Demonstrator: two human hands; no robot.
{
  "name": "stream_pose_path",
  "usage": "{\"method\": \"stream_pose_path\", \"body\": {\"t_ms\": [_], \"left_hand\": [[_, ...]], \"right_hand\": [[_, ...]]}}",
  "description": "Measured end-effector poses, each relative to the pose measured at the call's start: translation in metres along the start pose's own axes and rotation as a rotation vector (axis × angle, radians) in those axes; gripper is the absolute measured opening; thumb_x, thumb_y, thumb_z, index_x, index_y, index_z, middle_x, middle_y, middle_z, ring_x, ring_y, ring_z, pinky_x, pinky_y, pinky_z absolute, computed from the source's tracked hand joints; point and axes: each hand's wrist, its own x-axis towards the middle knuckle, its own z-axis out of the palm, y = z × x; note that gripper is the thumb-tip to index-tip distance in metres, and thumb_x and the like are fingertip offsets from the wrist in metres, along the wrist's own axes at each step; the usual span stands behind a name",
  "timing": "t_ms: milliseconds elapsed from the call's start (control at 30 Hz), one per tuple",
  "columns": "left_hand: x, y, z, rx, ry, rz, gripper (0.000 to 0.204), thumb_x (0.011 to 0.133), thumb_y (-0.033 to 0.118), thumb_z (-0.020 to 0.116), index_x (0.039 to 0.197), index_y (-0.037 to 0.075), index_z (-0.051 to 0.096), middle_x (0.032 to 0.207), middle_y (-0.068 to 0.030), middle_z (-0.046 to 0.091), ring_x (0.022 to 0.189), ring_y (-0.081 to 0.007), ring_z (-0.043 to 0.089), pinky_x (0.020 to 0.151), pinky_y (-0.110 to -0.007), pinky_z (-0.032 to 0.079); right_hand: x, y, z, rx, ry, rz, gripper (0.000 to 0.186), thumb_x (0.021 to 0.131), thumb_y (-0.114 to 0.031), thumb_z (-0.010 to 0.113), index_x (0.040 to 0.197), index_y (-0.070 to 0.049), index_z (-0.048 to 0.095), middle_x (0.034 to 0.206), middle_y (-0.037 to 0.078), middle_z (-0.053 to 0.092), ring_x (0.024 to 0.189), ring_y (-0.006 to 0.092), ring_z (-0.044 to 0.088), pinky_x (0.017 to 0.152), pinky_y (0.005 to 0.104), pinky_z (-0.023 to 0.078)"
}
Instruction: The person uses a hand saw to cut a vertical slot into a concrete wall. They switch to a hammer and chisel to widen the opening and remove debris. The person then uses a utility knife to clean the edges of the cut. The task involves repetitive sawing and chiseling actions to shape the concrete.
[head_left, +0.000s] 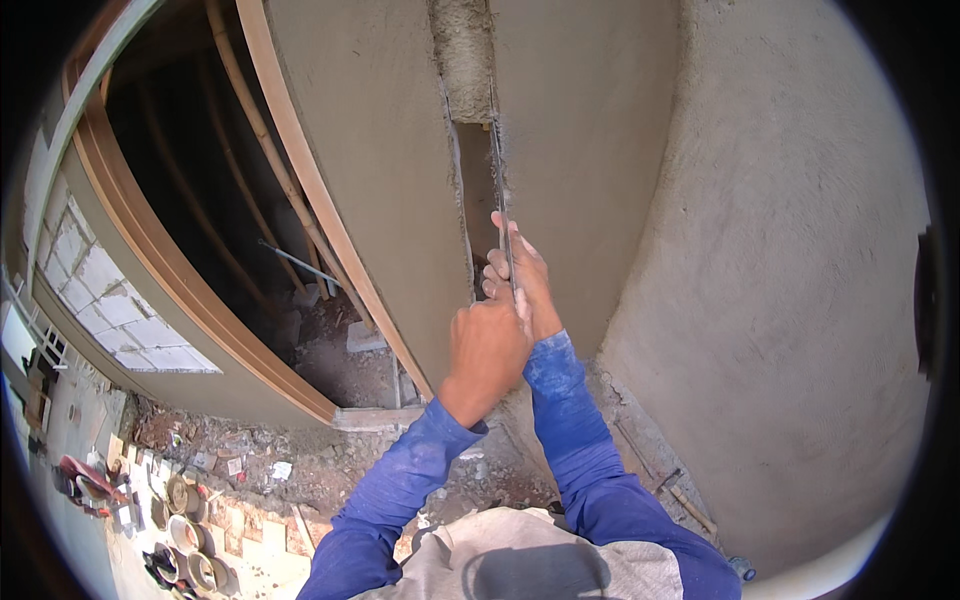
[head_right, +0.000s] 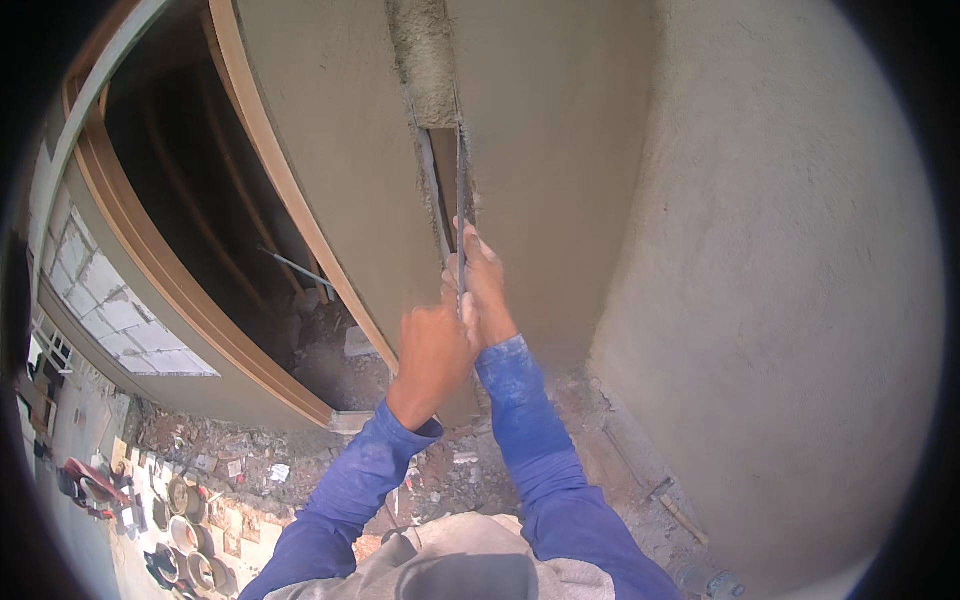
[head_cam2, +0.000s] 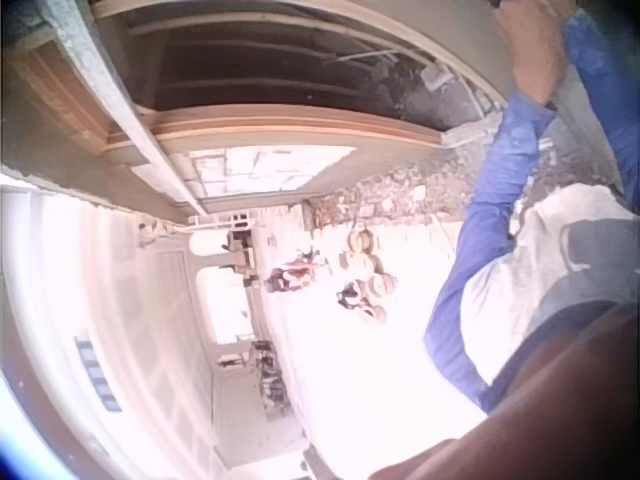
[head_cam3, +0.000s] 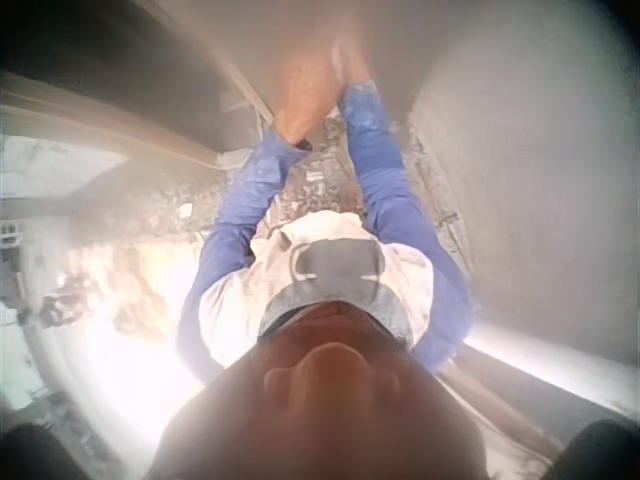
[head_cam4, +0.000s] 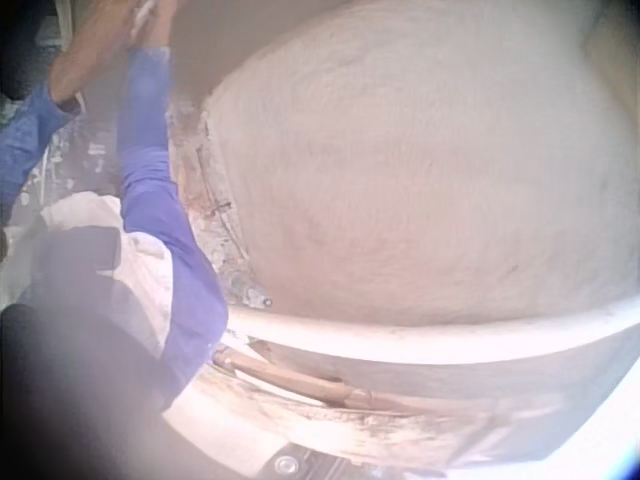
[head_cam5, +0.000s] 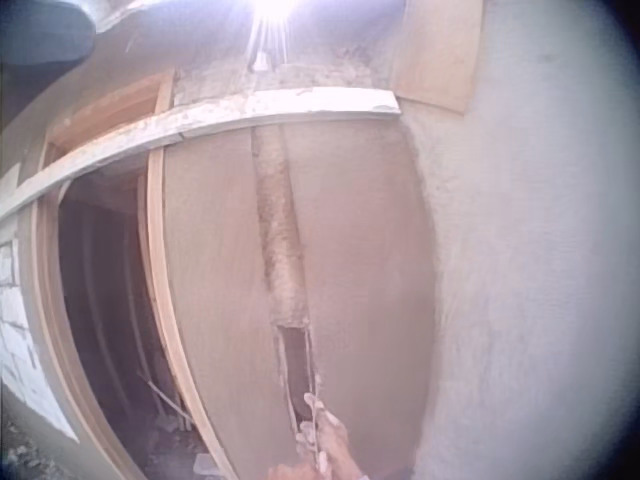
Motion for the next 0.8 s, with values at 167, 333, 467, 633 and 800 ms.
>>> {"method": "stream_pose_path", "body": {"t_ms": [167, 333, 467, 633, 800], "left_hand": [[0.029, -0.019, 0.026, -0.063, 0.077, 0.108, 0.031, 0.093, 0.016, 0.058, 0.104, -0.013, 0.066, 0.057, -0.0229, 0.06, 0.052, -0.0406, 0.061, 0.053, -0.048, 0.048], [-0.018, -0.022, 0.034, -0.1, -0.005, -0.011, 0.028, 0.092, 0.017, 0.059, 0.091, -0.01, 0.067, 0.058, -0.0249, 0.059, 0.055, -0.0434, 0.061, 0.056, -0.05, 0.048], [-0.072, -0.007, 0.024, -0.155, -0.098, -0.063, 0.028, 0.093, 0.017, 0.059, 0.082, -0.007, 0.068, 0.06, -0.0258, 0.06, 0.056, -0.0462, 0.06, 0.057, -0.053, 0.046], [-0.109, -0.027, -0.022, -0.02, -0.059, 0.046, 0.028, 0.097, 0.018, 0.056, 0.081, -0.003, 0.067, 0.058, -0.02, 0.06, 0.048, -0.0397, 0.056, 0.051, -0.049, 0.041], [-0.142, -0.048, -0.094, -0.274, -0.052, -0.588, 0.018, 0.092, 0.012, 0.069, 0.097, -0.005, 0.067, 0.078, -0.0176, 0.056, 0.072, -0.029, 0.054, 0.067, -0.041, 0.043]], "right_hand": [[0.032, -0.005, -0.007, -0.014, 0.005, 0.012, 0.038, 0.106, -0.036, 0.051, 0.13, -0.008, 0.059, 0.062, -0.003, 0.043, 0.053, 0.0085, 0.042, 0.047, 0.026, 0.036], [0.01, 0.034, -0.041, -0.107, 0.178, 0.104, 0.041, 0.102, -0.041, 0.058, 0.129, -0.01, 0.057, 0.055, -0.004, 0.038, 0.045, 0.0089, 0.039, 0.041, 0.0279, 0.034], [-0.053, 0.062, -0.057, -0.054, 0.261, 0.133, 0.042, 0.102, -0.039, 0.058, 0.129, -0.006, 0.058, 0.063, -0.003, 0.052, 0.047, 0.0092, 0.046, 0.043, 0.0261, 0.038], [-0.118, 0.061, -0.055, -0.128, -0.006, 0.285, 0.044, 0.103, -0.034, 0.056, 0.128, 0.003, 0.058, 0.073, 0.005, 0.066, 0.048, 0.0085, 0.056, 0.045, 0.0246, 0.048], [-0.18, 0.049, -0.069, -0.726, -0.099, 0.258, 0.039, 0.099, -0.029, 0.057, 0.118, 0.003, 0.067, 0.069, 0.011, 0.067, 0.05, 0.0134, 0.063, 0.052, 0.0294, 0.053]]}}
